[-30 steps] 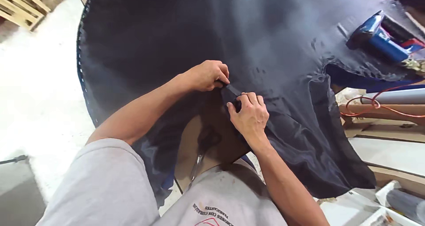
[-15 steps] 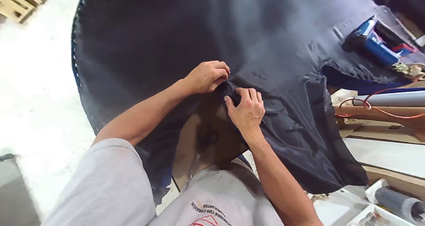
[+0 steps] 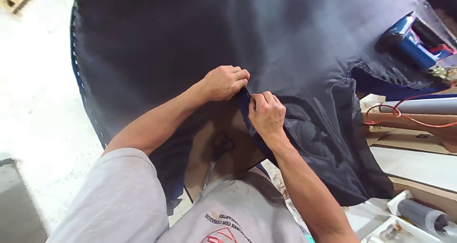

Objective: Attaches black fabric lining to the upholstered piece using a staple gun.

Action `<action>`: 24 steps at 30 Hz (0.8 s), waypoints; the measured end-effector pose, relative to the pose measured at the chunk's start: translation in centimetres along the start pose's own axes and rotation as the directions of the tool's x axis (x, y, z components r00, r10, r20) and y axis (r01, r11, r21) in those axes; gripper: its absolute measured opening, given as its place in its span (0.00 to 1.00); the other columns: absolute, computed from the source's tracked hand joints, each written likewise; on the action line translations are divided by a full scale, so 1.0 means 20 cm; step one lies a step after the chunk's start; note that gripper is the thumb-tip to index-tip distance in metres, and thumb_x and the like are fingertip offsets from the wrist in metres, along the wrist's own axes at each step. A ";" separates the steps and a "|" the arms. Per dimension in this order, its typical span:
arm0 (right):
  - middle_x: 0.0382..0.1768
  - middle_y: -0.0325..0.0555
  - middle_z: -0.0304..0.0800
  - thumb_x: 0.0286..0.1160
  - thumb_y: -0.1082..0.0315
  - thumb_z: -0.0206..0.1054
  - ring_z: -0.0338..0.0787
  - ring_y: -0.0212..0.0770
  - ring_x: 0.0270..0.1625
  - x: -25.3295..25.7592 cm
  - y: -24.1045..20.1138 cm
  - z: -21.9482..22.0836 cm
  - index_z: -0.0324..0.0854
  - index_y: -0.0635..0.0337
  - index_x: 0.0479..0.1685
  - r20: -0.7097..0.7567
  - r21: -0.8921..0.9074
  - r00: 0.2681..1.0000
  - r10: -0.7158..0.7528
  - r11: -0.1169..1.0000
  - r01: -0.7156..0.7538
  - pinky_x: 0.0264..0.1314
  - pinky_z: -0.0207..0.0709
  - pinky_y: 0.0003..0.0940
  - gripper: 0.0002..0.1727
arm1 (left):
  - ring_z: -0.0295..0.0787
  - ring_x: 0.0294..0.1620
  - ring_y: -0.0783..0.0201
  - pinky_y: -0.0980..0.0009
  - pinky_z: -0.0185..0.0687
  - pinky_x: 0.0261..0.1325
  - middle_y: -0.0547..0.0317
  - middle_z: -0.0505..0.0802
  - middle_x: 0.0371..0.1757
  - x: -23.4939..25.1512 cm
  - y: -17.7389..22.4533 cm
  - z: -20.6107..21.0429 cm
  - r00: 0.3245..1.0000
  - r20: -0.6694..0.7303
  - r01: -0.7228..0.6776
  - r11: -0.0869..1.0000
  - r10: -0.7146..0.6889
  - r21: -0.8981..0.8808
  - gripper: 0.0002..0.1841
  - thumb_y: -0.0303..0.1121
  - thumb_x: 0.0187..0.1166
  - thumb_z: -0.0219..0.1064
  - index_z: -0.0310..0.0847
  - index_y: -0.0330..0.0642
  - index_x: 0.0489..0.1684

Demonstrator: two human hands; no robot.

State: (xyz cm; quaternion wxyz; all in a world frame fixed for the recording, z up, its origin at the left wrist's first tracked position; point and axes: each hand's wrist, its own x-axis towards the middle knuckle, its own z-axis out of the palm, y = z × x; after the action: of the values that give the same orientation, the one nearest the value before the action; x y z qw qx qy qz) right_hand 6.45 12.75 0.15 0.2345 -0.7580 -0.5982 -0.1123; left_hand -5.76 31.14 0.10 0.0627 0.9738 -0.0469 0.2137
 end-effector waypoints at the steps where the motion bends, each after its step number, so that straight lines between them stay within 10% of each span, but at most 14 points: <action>1: 0.34 0.51 0.91 0.76 0.68 0.64 0.93 0.51 0.38 0.00 0.00 0.00 0.92 0.60 0.37 0.005 0.005 1.000 -0.018 1.000 0.018 0.34 0.84 0.43 0.10 | 0.92 0.48 0.47 0.57 0.87 0.46 0.44 0.93 0.55 0.00 0.00 0.00 1.000 -0.003 -0.008 1.000 0.008 0.011 0.12 0.25 0.85 0.55 0.86 0.32 0.43; 13: 0.35 0.54 0.90 0.73 0.74 0.62 0.92 0.54 0.41 -0.01 0.04 -0.01 0.89 0.65 0.33 0.071 0.095 0.980 -0.185 0.979 0.178 0.39 0.84 0.45 0.09 | 0.92 0.48 0.45 0.55 0.87 0.47 0.44 0.93 0.60 0.01 0.07 -0.02 0.994 0.107 0.016 1.000 -0.016 0.001 0.11 0.17 0.75 0.60 0.89 0.31 0.46; 24: 0.33 0.53 0.90 0.72 0.74 0.63 0.91 0.53 0.40 0.01 0.10 0.01 0.89 0.64 0.31 0.110 0.173 0.964 -0.243 0.960 0.222 0.39 0.84 0.44 0.09 | 0.84 0.67 0.44 0.51 0.78 0.63 0.45 0.86 0.72 -0.03 0.28 -0.06 0.916 0.197 0.321 0.933 -0.349 0.160 0.18 0.19 0.79 0.57 0.86 0.35 0.63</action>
State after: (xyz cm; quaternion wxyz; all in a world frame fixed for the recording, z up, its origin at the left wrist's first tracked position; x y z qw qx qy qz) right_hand 8.33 12.71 -0.33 0.2398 -0.6669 -0.7043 -0.0414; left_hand -7.53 25.79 1.52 0.0322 0.9870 0.1277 0.0922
